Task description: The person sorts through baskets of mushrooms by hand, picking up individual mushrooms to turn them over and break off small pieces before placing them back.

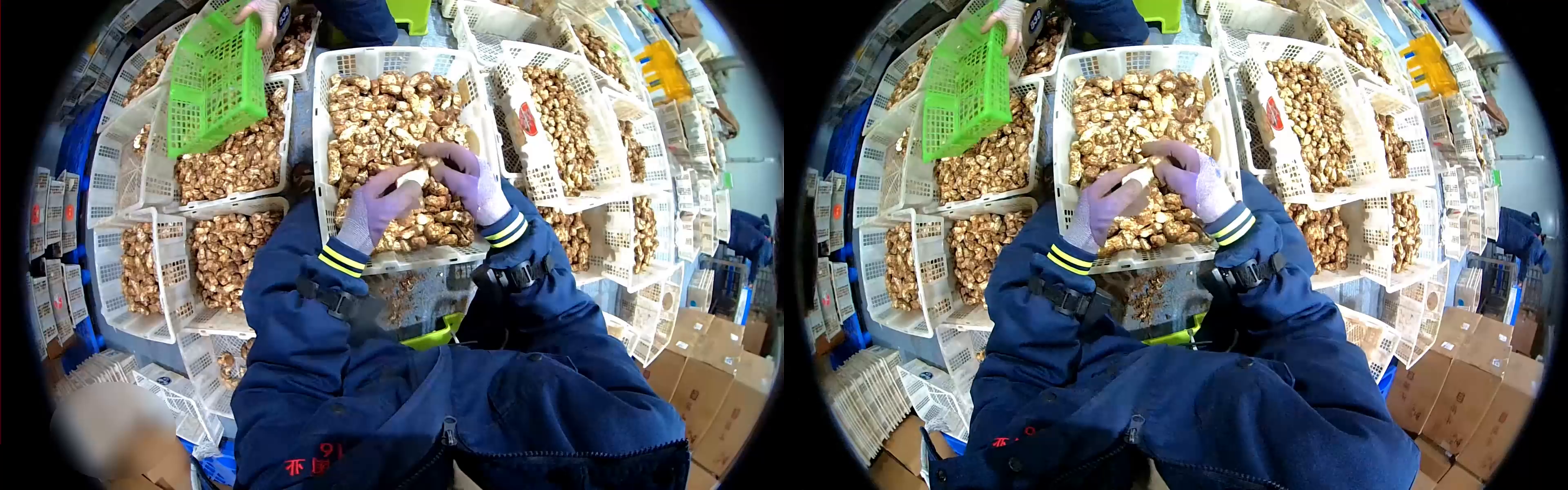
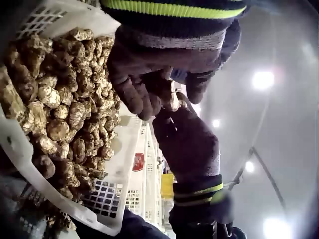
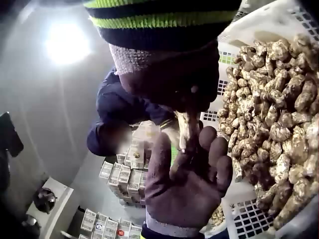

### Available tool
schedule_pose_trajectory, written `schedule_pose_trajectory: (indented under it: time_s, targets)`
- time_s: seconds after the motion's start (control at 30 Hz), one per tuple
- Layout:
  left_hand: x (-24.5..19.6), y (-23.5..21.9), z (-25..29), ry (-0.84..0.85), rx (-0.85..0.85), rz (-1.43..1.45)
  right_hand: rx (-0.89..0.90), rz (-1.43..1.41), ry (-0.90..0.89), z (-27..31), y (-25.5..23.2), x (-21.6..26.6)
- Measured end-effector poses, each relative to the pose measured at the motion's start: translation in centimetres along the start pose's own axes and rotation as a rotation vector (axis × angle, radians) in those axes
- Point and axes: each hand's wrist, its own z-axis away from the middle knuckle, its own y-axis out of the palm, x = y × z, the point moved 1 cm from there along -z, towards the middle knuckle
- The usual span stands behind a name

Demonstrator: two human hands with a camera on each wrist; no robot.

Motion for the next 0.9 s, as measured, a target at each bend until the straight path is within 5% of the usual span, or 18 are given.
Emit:
schedule_pose_trajectory:
  time_s: [0.17, 0.3, 0.33, 0.37, 0.43, 0.5, 0.57, 0.63, 0.9]
  targets:
    - [-0.1, 0.9, 0.8, -0.072, 0.037, -0.031, 0.178, 0.207, -0.172, 0.2, 0.3, 1.6]
    - [-0.5, 0.1, 0.8, 0.057, -0.033, -0.150, 0.033, -0.069, 0.113, 0.0, -0.3, 0.8]
    - [0.7, -0.5, 0.2, 0.016, -0.049, -0.049, -0.041, 0.065, -0.114, -0.6, -1.0, -2.4]
    - [0.9, -0.6, 0.1, 0.081, -0.048, -0.018, -0.098, 0.130, 0.075, -1.1, -0.9, -4.2]
    - [0.9, -0.8, 0.1, 0.126, 0.025, 0.095, 0.050, 0.845, 0.053, -1.3, -1.4, -8.2]
    - [0.7, -0.5, -0.4, 0.137, 0.046, 0.257, 0.165, 1.135, 0.079, -0.7, 0.5, -11.7]
    - [-0.2, -0.4, 0.0, 0.122, 0.036, 0.278, 0.008, 1.194, -0.126, 0.4, 2.0, -13.2]
    - [-0.2, -0.4, 0.1, 0.143, 0.078, 0.332, 0.115, 1.106, 0.134, -0.2, 2.7, -11.0]
    - [2.0, -1.1, -0.4, 0.050, 0.072, 0.247, 0.199, 1.172, 0.241, 0.0, 3.1, -10.7]
